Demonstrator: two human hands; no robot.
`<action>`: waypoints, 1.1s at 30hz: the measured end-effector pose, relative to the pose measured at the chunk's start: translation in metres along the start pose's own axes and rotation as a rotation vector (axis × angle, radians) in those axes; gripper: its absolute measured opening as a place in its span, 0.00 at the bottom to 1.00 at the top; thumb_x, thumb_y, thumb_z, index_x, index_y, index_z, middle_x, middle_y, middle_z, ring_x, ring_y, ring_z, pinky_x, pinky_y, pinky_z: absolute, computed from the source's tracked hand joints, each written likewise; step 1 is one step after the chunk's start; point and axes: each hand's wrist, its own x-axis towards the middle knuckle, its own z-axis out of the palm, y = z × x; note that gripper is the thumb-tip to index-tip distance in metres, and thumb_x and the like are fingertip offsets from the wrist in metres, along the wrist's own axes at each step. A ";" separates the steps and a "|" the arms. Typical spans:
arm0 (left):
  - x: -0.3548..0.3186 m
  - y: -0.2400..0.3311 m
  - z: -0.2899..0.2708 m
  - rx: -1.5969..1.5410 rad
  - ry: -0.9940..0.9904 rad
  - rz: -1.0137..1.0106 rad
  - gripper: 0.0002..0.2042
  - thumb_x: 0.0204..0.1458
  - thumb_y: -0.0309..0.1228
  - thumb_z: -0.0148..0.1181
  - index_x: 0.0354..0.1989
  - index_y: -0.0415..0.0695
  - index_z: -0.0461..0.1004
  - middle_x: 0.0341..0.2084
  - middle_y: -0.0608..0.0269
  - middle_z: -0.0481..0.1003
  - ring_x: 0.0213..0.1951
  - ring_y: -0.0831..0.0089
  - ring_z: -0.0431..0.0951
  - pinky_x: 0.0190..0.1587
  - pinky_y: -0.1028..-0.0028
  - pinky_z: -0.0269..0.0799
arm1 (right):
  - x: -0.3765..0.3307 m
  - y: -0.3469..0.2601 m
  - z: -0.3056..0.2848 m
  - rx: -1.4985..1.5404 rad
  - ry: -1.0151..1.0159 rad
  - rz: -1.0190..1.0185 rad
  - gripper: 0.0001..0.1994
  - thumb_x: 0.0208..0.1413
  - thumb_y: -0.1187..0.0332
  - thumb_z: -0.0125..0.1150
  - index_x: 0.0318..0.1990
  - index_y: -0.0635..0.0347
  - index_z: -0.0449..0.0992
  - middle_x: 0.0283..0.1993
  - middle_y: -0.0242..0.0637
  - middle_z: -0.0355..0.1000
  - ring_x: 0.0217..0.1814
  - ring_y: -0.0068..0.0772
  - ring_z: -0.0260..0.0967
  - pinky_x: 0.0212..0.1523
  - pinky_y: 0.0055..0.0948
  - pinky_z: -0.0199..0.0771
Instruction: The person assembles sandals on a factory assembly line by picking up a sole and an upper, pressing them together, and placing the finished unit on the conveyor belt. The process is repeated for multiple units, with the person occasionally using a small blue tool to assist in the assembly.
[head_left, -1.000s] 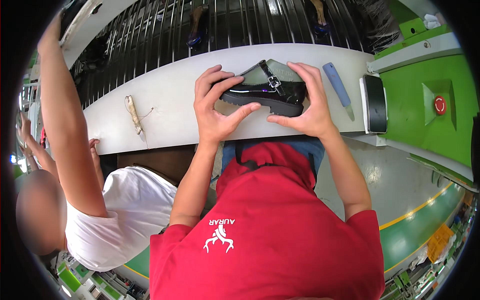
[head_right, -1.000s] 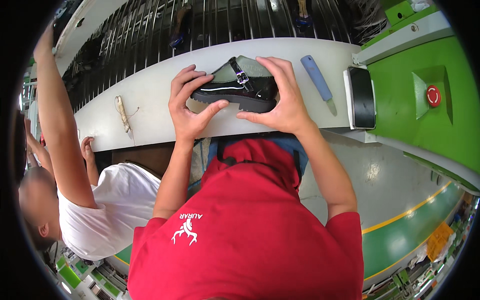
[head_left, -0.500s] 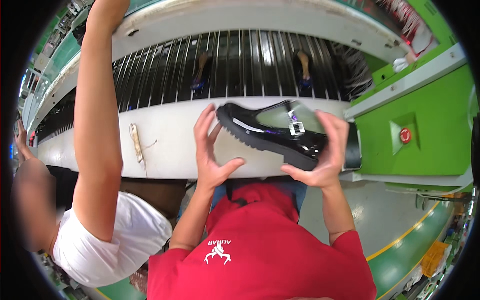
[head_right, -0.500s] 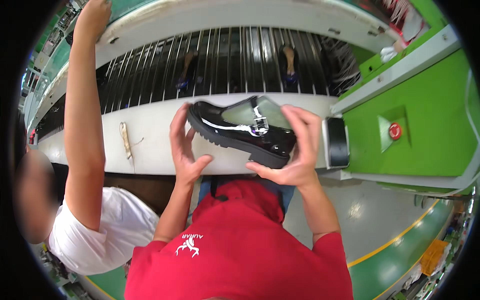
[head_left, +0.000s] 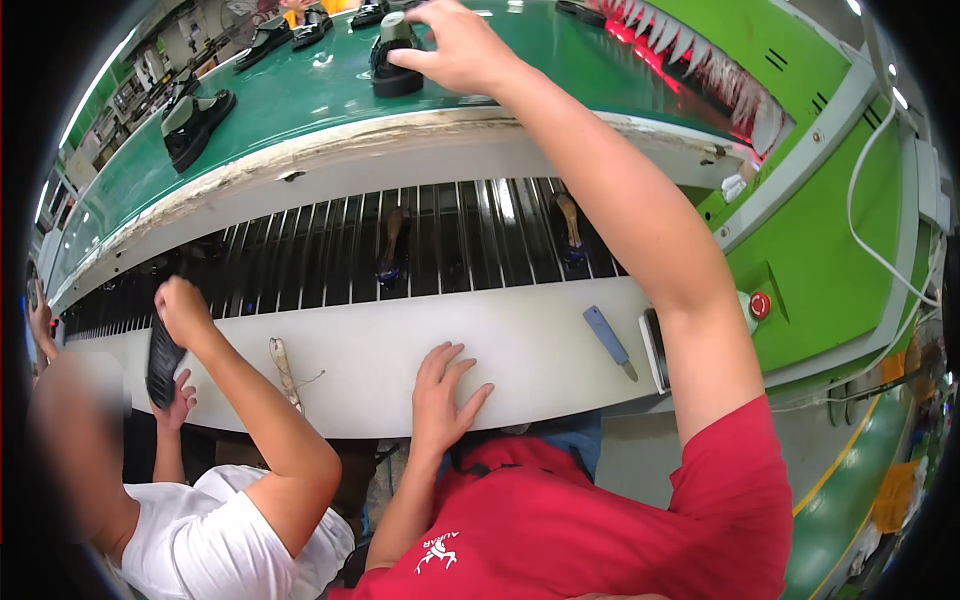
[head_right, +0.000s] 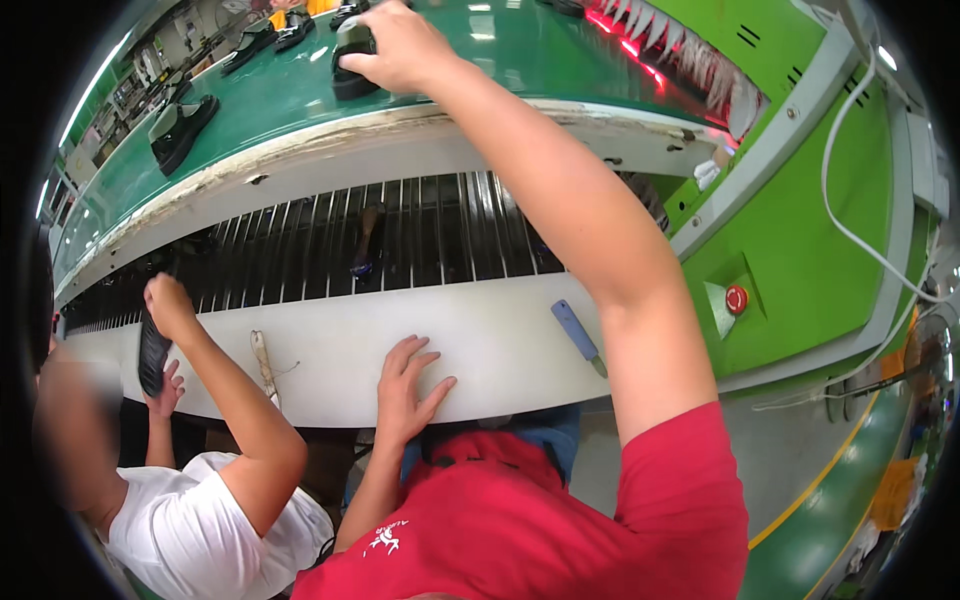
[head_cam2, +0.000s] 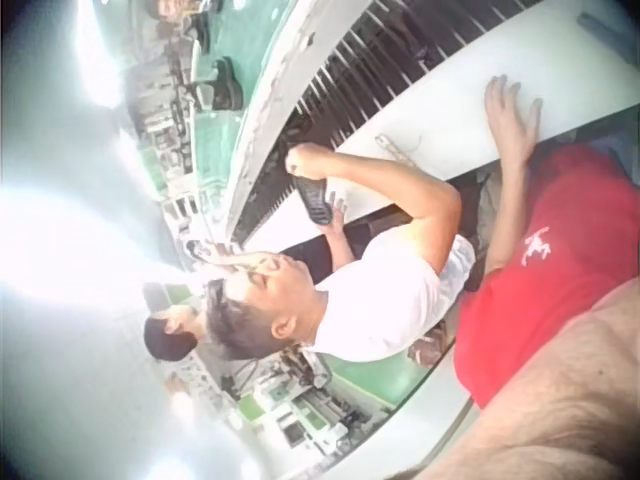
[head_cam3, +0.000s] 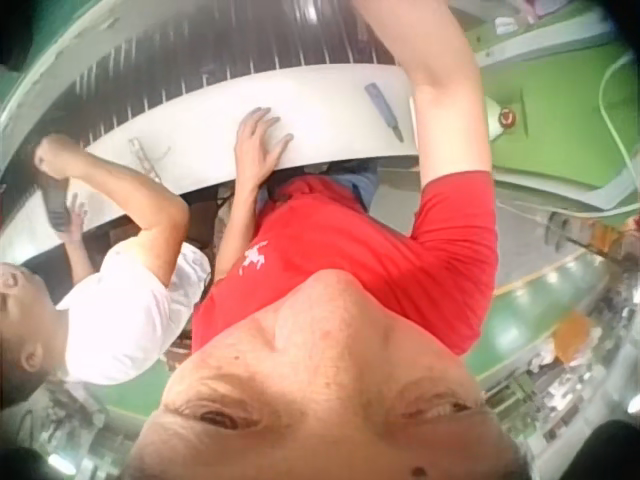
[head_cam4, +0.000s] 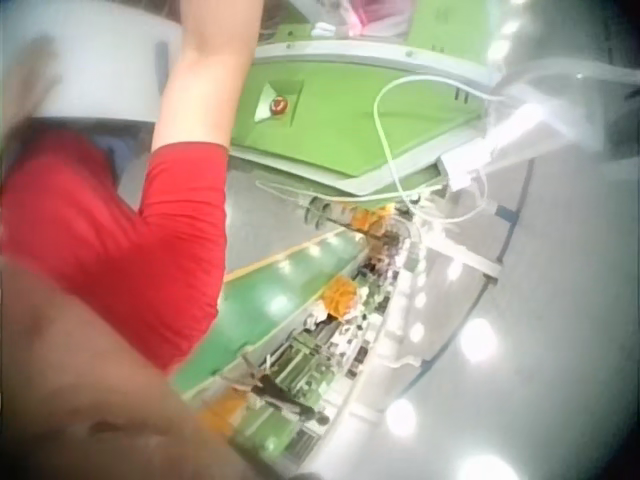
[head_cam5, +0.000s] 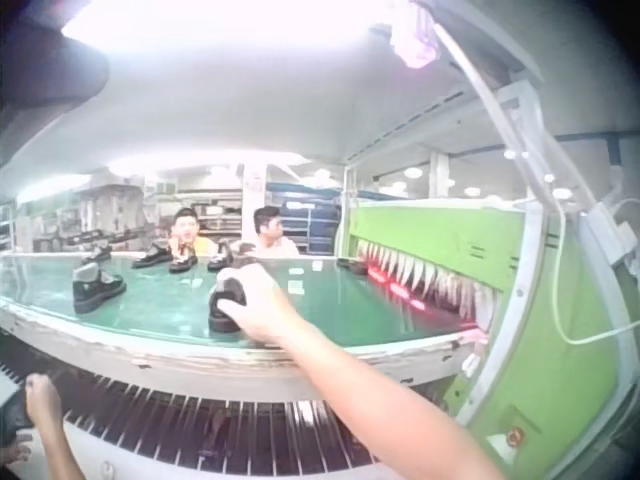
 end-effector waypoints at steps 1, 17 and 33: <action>-0.002 -0.002 -0.002 -0.014 0.024 -0.003 0.21 0.52 0.34 0.81 0.53 0.41 0.85 0.64 0.47 0.78 0.71 0.40 0.74 0.72 0.47 0.71 | 0.007 -0.007 0.001 0.164 -0.021 0.150 0.29 0.52 0.63 0.81 0.62 0.61 0.81 0.59 0.50 0.74 0.63 0.55 0.75 0.67 0.48 0.76; 0.005 0.000 -0.001 -0.088 0.126 0.043 0.14 0.53 0.32 0.80 0.45 0.42 0.85 0.49 0.56 0.83 0.57 0.52 0.82 0.73 0.42 0.71 | -0.175 0.288 -0.339 -0.933 -0.170 1.219 0.32 0.55 0.55 0.67 0.59 0.75 0.84 0.65 0.68 0.79 0.70 0.66 0.78 0.71 0.52 0.75; 0.066 0.035 -0.026 -0.939 0.361 -0.159 0.18 0.75 0.30 0.57 0.68 0.36 0.74 0.56 0.51 0.80 0.57 0.65 0.83 0.65 0.61 0.78 | -0.160 -0.136 -0.113 1.006 0.158 0.751 0.44 0.59 0.84 0.75 0.82 0.62 0.59 0.60 0.53 0.81 0.60 0.38 0.83 0.64 0.36 0.85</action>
